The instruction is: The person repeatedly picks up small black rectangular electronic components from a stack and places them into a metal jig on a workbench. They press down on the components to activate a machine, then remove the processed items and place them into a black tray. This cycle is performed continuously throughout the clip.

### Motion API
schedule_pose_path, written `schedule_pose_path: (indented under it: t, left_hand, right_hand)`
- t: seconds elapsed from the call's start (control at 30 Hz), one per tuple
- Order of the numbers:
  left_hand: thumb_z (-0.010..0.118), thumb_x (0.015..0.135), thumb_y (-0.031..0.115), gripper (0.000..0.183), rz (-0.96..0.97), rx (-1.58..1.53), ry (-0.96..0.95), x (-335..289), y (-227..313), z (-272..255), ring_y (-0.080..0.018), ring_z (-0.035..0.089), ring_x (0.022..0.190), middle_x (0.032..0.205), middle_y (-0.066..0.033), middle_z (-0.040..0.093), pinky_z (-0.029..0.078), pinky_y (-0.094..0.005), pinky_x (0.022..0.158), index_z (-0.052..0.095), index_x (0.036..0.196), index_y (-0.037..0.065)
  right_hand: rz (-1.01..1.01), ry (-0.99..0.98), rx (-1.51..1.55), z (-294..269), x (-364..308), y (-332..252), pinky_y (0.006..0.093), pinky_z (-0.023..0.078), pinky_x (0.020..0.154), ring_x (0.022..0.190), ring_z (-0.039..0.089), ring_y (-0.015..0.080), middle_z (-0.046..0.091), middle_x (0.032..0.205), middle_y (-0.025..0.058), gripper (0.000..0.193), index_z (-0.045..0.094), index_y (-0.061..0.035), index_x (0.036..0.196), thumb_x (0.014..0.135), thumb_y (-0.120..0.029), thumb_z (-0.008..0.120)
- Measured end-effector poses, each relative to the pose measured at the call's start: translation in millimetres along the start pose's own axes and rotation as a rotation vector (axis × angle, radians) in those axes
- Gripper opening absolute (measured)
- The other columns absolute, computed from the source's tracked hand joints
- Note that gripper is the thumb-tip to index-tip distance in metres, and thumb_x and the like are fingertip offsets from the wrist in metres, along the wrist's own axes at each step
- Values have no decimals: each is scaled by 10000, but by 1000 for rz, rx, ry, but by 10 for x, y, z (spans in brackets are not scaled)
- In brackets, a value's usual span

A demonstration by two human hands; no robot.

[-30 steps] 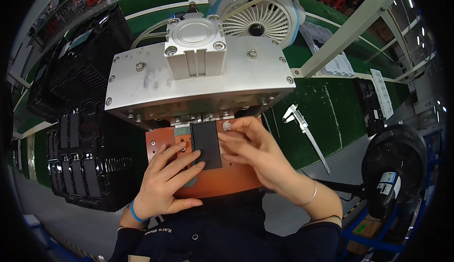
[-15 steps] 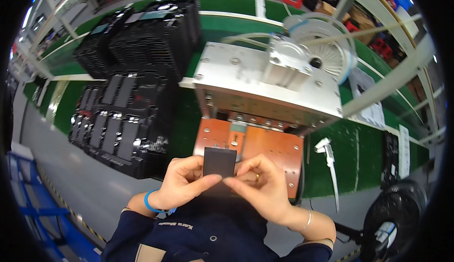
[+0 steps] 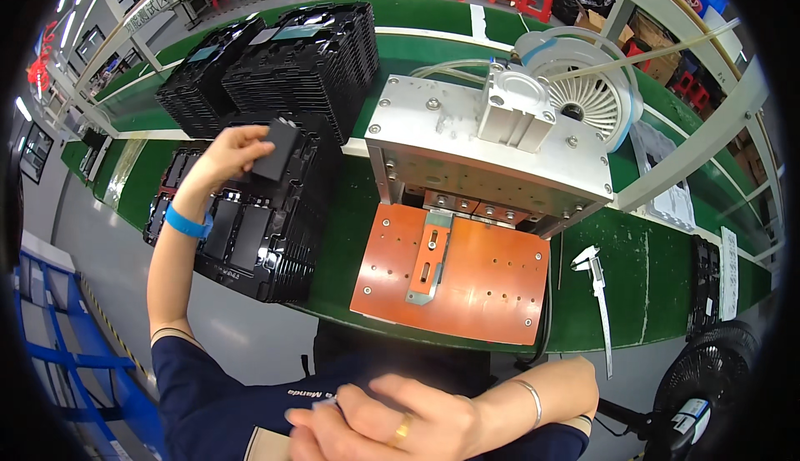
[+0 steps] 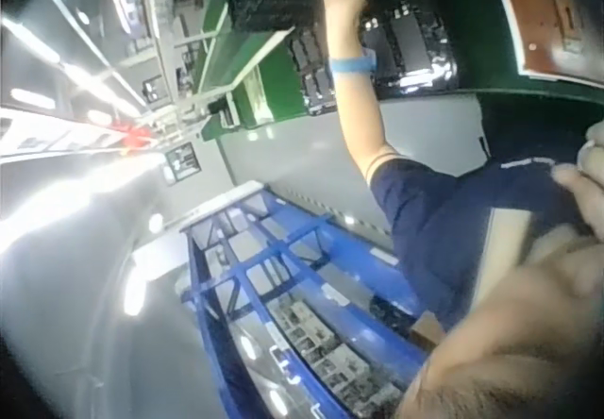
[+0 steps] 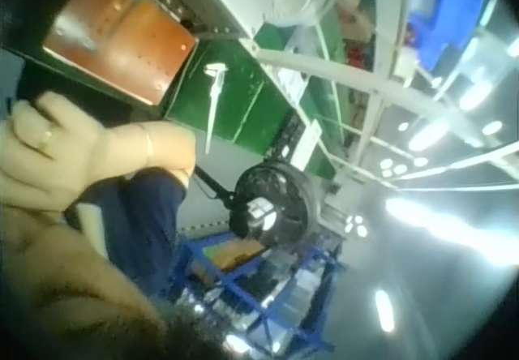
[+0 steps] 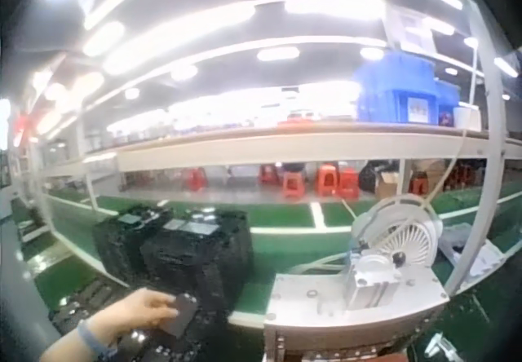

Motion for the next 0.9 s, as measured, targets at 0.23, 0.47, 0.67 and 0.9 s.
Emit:
schedule_pose_path:
  t: [0.23, 0.47, 0.67, 0.9]
  left_hand:
    - [826, 726, 279, 414, 275, 565, 344, -127, 271, -265, -207, 590, 626, 719, -81, 584, 477, -332, 613, 737, 1047, 33]
    - [842, 626, 439, 651, 135, 626, 264, 34, 49, -282, -264, 633, 801, 828, -124, 611, 511, -362, 721, 691, 1104, 24]
    - [840, 612, 465, 679, 107, 597, 248, 100, -93, -346, -267, 627, 861, 930, -142, 605, 512, -358, 770, 669, 1100, 25]
    - [815, 631, 504, 682, -33, 658, 271, -47, -78, -338, -313, 632, 1062, 1134, -168, 622, 518, -403, 900, 657, 1111, 45]
  right_hand:
    - [-283, -112, -16, -129, -178, -165, 258, 449, 535, 656, 563, 147, 575, 789, 20, 171, 632, -98, 884, 788, -92, 774]
    - [-3, -515, -49, 985, -188, 498, 261, 433, 559, 656, 520, 143, 531, 776, 4, 218, 658, -74, 957, 774, -183, 707]
    - [-109, -554, 21, 2177, 6, 868, 276, 478, 637, 833, 590, 161, 566, 817, 27, 106, 629, -72, 818, 738, -142, 627]
    - [-279, -703, -28, 2736, 30, 726, 291, 497, 669, 863, 608, 162, 573, 809, 11, 88, 640, -75, 829, 785, -150, 631]
Point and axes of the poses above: each hand's wrist, its own x-axis towards the middle knuckle, its own z-axis out of the palm, y = z × x, the point moved 8 cm from there along x, towards the middle knuckle
